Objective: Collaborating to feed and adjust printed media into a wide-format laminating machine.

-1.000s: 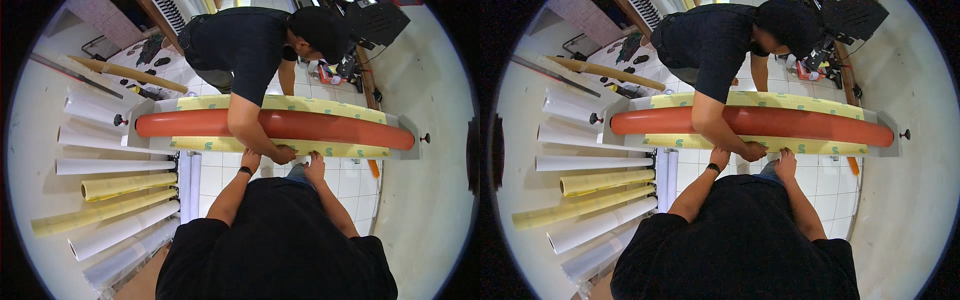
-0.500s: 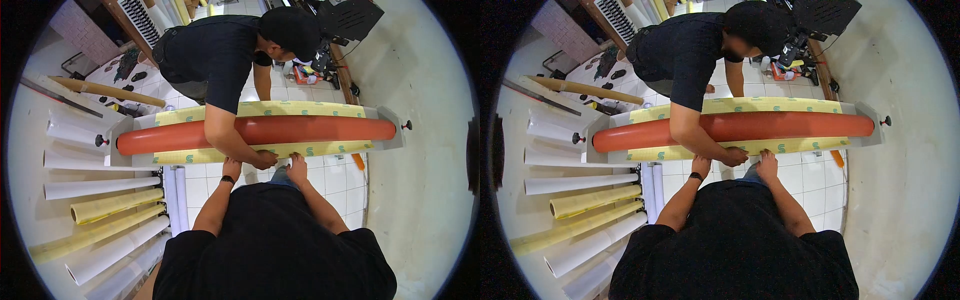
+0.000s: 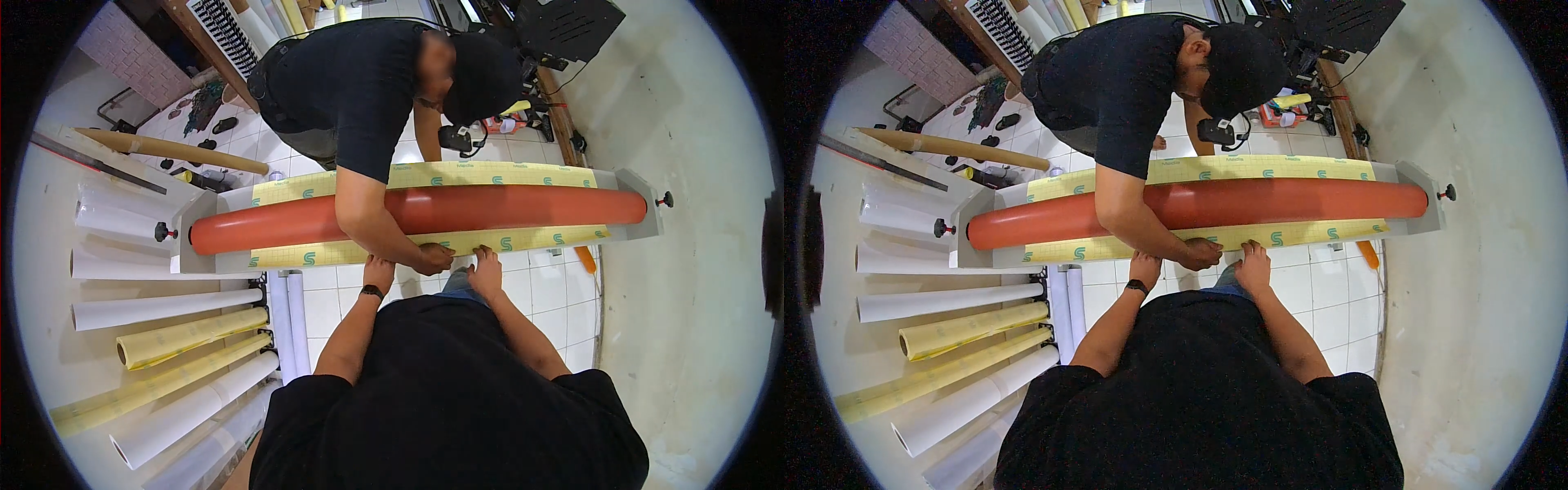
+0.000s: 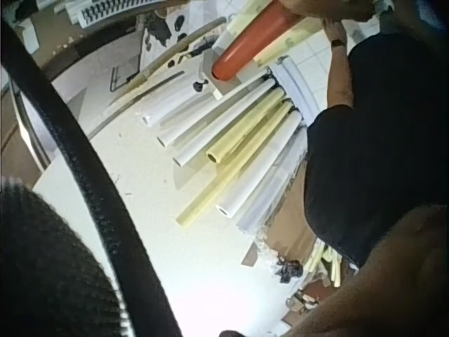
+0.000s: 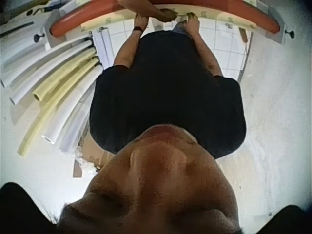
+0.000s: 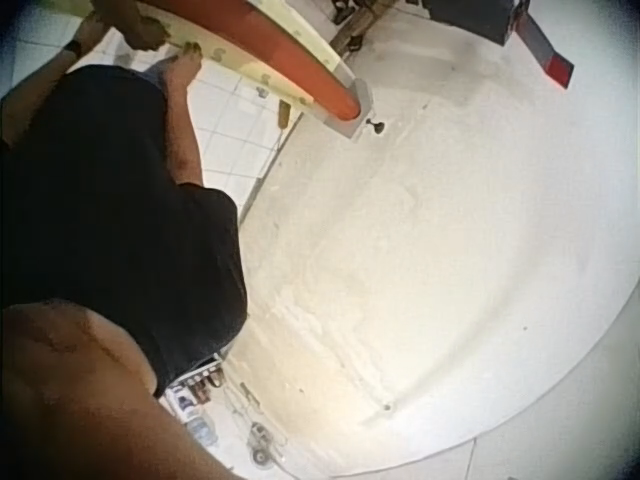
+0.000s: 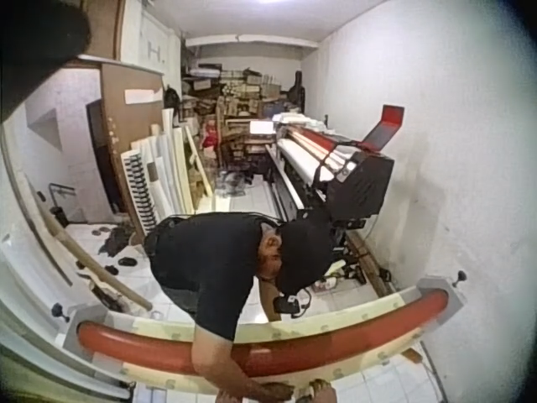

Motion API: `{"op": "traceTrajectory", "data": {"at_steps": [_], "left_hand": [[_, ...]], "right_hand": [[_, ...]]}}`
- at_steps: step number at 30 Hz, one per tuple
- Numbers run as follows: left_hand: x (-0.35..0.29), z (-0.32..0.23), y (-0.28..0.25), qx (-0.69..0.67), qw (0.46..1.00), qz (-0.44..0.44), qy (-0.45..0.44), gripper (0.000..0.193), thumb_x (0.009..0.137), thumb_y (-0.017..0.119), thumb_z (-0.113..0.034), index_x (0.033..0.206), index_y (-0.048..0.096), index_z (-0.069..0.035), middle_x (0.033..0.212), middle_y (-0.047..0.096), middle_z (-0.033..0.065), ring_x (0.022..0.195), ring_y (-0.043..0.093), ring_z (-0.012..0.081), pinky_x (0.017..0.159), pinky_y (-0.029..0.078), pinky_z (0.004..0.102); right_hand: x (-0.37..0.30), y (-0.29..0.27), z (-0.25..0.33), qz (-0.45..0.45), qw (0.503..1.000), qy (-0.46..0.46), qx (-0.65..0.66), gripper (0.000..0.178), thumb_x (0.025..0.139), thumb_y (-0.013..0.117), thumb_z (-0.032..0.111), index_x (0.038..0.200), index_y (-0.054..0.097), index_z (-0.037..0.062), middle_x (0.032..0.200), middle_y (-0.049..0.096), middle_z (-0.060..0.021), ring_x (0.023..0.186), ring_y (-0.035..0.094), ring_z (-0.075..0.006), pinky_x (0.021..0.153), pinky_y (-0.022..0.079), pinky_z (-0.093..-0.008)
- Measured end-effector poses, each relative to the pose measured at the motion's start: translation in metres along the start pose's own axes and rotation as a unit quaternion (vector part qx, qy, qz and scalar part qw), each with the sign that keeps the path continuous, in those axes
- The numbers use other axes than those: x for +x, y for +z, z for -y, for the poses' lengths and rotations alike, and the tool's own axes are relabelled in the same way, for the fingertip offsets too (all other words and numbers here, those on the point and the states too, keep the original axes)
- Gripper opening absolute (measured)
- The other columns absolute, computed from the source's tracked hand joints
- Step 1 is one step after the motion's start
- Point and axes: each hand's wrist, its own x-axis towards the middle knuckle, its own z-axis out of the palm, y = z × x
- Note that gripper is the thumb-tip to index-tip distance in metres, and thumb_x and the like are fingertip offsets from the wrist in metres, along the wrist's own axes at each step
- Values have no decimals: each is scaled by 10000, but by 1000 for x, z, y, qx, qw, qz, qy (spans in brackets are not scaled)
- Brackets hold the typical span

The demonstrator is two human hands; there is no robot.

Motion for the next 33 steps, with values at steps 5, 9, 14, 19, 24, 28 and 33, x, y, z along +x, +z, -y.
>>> {"op": "traceTrajectory", "data": {"at_steps": [5,9,14,19,24,28,33], "left_hand": [[0,-2,-1,7,999,-35,14,295,921,490,-205,1109,678,-75,1077,670,134,1106,579,277,1032,381,454],[-2,-1,-2,10,999,-40,13,287,919,491,-203,1091,682,-76,1078,670,133,1103,581,274,1019,390,445],[-2,-4,-7,-2,999,-33,-3,275,922,491,-217,1048,689,-74,1055,672,128,1081,586,273,973,413,436],[-2,-4,-7,4,1000,-7,-12,270,918,499,-223,1033,690,-71,1050,672,128,1075,588,275,972,413,439],[-4,-5,-3,-1,999,-43,-14,250,903,488,-195,983,696,-83,1024,656,101,1104,552,262,947,424,447],[0,-6,-9,4,1000,-3,-12,275,911,491,-206,1045,688,-68,1087,654,124,1121,557,270,993,395,441],[-3,-1,3,14,999,-40,4,258,884,501,-175,1018,697,-76,1058,658,112,1104,559,256,960,418,434]], "right_hand": [[1,1,-2,5,1000,5,-2,488,755,646,146,1218,537,35,1309,497,-156,1194,480,-348,951,439,-481],[0,0,1,3,1000,-3,-4,485,754,642,149,1212,542,27,1289,502,-164,1191,480,-344,955,436,-473],[0,0,-1,8,1000,1,-5,506,746,653,151,1225,534,40,1303,501,-163,1204,476,-340,952,441,-472],[1,1,-1,-3,1000,-9,-5,487,743,642,139,1207,537,36,1275,511,-163,1173,489,-352,924,457,-478],[0,0,1,-7,1000,-10,3,480,742,640,140,1201,544,36,1277,511,-165,1170,491,-357,931,454,-479],[1,3,-3,-16,1000,-13,7,478,742,640,141,1199,550,35,1284,511,-171,1172,489,-366,935,452,-480],[1,2,0,-15,1000,-14,3,484,741,643,137,1204,548,31,1287,510,-179,1174,488,-365,936,451,-479]]}}
